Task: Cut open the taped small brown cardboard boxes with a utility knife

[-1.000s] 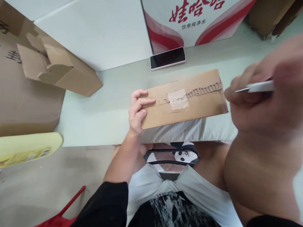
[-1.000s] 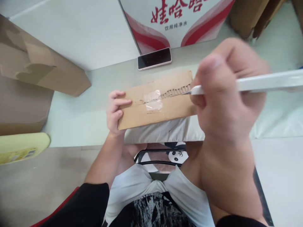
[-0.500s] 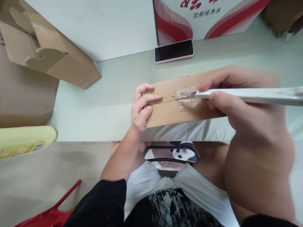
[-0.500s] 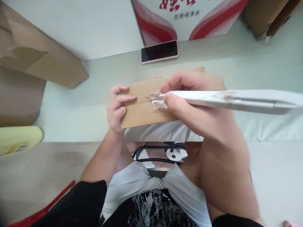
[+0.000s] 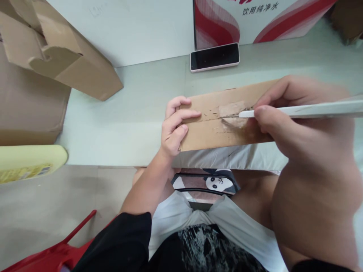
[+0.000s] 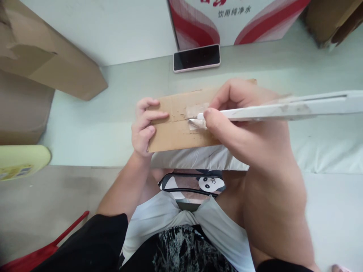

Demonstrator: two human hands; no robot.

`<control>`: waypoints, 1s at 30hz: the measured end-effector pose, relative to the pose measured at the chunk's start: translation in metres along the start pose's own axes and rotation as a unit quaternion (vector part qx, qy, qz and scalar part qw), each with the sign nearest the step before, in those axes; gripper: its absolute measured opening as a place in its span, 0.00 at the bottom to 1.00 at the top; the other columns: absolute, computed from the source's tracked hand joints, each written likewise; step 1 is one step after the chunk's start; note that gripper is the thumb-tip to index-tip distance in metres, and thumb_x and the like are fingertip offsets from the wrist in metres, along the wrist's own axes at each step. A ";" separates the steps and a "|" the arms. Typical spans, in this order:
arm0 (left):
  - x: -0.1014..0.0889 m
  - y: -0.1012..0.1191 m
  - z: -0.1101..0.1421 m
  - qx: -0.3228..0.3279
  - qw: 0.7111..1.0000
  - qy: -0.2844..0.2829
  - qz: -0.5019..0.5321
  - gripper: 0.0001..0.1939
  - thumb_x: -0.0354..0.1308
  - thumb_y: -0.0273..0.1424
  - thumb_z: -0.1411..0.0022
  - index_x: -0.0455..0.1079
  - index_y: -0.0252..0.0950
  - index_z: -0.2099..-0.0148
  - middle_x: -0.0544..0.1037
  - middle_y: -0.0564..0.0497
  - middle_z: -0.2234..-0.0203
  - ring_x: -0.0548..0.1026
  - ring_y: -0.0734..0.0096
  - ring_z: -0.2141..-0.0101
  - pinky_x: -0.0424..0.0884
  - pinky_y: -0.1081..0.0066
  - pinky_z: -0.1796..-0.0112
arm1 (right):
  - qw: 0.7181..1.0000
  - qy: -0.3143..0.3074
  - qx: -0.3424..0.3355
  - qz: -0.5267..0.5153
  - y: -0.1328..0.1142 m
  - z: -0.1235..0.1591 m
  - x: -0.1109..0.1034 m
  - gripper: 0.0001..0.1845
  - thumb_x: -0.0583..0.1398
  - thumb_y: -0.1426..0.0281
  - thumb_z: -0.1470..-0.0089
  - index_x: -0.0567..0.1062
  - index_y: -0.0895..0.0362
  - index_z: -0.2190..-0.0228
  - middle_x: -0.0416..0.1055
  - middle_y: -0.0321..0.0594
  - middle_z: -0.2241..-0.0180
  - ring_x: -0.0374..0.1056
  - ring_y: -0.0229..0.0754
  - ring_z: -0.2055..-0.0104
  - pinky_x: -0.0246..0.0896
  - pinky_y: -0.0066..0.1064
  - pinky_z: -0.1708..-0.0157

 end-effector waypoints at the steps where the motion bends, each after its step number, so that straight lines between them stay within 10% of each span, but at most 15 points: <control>1: 0.000 0.000 0.000 -0.001 1.000 0.000 -0.001 0.26 0.54 0.57 0.31 0.82 0.44 0.53 0.75 0.43 0.45 0.73 0.45 0.41 0.66 0.42 0.34 | 1.000 -0.007 -0.002 0.003 0.000 0.000 0.000 0.10 0.64 0.69 0.48 0.71 0.51 0.78 0.70 0.32 0.79 0.60 0.37 0.78 0.52 0.34 0.77; 30: 0.001 -0.007 0.002 0.062 0.997 -0.002 -0.034 0.26 0.49 0.56 0.27 0.79 0.45 0.49 0.74 0.44 0.44 0.75 0.48 0.41 0.71 0.44 0.37 | 0.995 0.051 -0.023 0.078 0.003 -0.001 0.007 0.09 0.60 0.70 0.54 0.66 0.52 0.81 0.63 0.30 0.83 0.54 0.34 0.80 0.48 0.32 0.79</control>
Point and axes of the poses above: each hand's wrist, its own z-axis away from the middle knuckle, its own x-axis out of the palm, y = z × x, the point moved 1 cm from there along -z, towards the middle knuckle
